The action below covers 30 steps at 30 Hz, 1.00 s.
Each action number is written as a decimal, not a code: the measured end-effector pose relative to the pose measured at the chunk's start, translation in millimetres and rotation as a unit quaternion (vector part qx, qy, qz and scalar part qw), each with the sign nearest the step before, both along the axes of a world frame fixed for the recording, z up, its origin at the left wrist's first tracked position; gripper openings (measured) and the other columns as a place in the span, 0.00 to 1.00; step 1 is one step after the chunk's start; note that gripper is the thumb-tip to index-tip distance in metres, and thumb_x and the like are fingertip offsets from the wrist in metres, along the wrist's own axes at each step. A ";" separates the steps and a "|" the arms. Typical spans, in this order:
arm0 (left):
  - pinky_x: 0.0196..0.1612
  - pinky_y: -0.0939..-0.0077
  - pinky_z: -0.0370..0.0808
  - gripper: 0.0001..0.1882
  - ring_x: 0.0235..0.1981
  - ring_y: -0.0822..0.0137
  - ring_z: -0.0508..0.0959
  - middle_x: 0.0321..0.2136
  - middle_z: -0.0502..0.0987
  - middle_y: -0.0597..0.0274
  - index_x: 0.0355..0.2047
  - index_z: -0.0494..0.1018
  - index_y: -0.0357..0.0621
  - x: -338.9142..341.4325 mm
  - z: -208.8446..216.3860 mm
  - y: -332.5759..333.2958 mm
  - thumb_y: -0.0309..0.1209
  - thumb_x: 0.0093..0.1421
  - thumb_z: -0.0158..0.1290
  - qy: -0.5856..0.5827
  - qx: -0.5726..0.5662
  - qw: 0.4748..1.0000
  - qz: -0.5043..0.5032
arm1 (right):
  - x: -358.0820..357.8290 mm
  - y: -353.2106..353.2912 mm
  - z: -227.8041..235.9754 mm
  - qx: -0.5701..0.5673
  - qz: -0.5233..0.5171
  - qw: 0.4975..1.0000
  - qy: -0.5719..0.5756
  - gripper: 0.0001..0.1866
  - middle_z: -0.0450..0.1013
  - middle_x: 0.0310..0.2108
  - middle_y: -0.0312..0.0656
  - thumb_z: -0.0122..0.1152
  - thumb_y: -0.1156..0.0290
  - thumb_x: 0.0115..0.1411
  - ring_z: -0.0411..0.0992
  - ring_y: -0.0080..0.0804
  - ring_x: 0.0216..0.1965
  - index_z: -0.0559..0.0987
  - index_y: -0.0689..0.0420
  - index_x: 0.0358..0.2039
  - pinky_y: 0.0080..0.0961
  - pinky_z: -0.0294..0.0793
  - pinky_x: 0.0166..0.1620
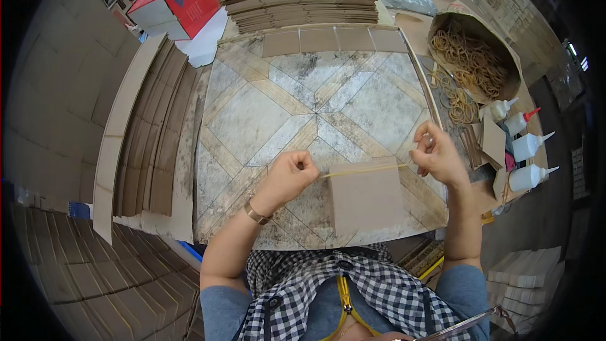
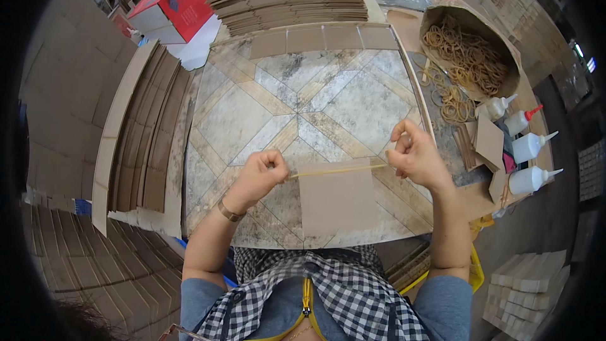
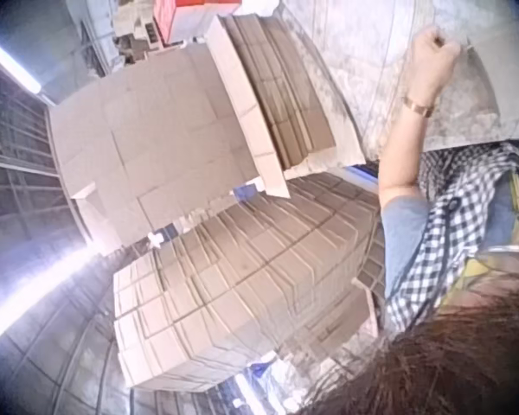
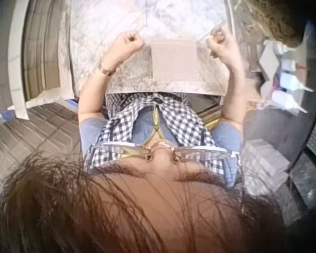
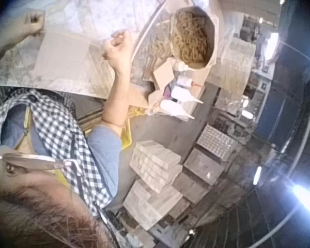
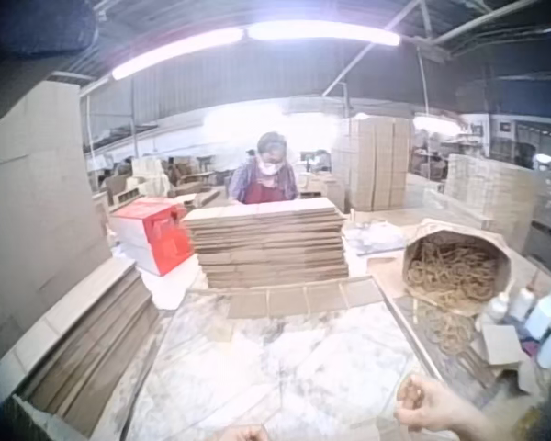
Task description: Fold flat scored cardboard templates into rectangular boxes and secure them with liquid adhesive from a squeeze bottle.
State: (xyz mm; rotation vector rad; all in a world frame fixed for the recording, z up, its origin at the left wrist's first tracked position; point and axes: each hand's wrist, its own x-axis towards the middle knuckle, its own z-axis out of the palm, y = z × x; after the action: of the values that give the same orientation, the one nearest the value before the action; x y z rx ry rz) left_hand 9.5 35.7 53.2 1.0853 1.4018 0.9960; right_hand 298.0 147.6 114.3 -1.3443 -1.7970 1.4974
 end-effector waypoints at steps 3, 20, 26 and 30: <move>0.24 0.83 0.72 0.05 0.22 0.79 0.71 0.22 0.72 0.69 0.25 0.69 0.41 14.3 -11.9 -4.6 0.26 0.57 0.49 -0.200 -0.145 0.969 0.020 | -3.8 -3.2 -46.5 -0.138 0.010 0.990 0.023 0.10 0.68 0.20 0.33 0.56 0.74 0.55 0.68 0.18 0.18 0.68 0.57 0.38 0.16 0.67 0.19; 0.62 0.60 0.58 0.37 0.61 0.57 0.59 0.57 0.60 0.49 0.61 0.53 0.43 11.5 -6.0 -12.6 0.25 0.51 0.54 0.052 0.307 0.941 -0.133 | -8.9 -42.8 -71.8 0.304 0.103 0.939 0.120 0.29 0.68 0.52 0.52 0.44 0.80 0.52 0.66 0.38 0.54 0.62 0.65 0.57 0.34 0.64 0.57; 0.44 0.74 0.73 0.25 0.40 0.68 0.76 0.37 0.77 0.59 0.50 0.64 0.39 -2.2 1.0 28.8 0.15 0.50 0.52 -0.068 0.122 0.989 -0.055 | -17.5 1.5 -82.4 0.026 0.040 0.988 0.148 0.23 0.74 0.44 0.47 0.46 0.85 0.49 0.73 0.32 0.44 0.73 0.65 0.48 0.26 0.74 0.46; 0.38 0.80 0.74 0.19 0.38 0.73 0.76 0.37 0.77 0.61 0.46 0.67 0.38 0.2 -15.7 26.9 0.17 0.52 0.50 -0.196 0.046 0.975 -0.091 | -11.9 3.4 -67.6 -0.100 0.080 0.973 0.192 0.19 0.74 0.44 0.45 0.56 0.83 0.49 0.73 0.27 0.42 0.75 0.64 0.44 0.23 0.74 0.43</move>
State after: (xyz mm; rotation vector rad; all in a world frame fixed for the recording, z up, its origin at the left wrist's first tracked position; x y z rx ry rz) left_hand 9.7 62.6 37.5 0.9977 0.9287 1.0800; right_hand 286.1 151.0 46.7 -0.9259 -1.5667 1.9165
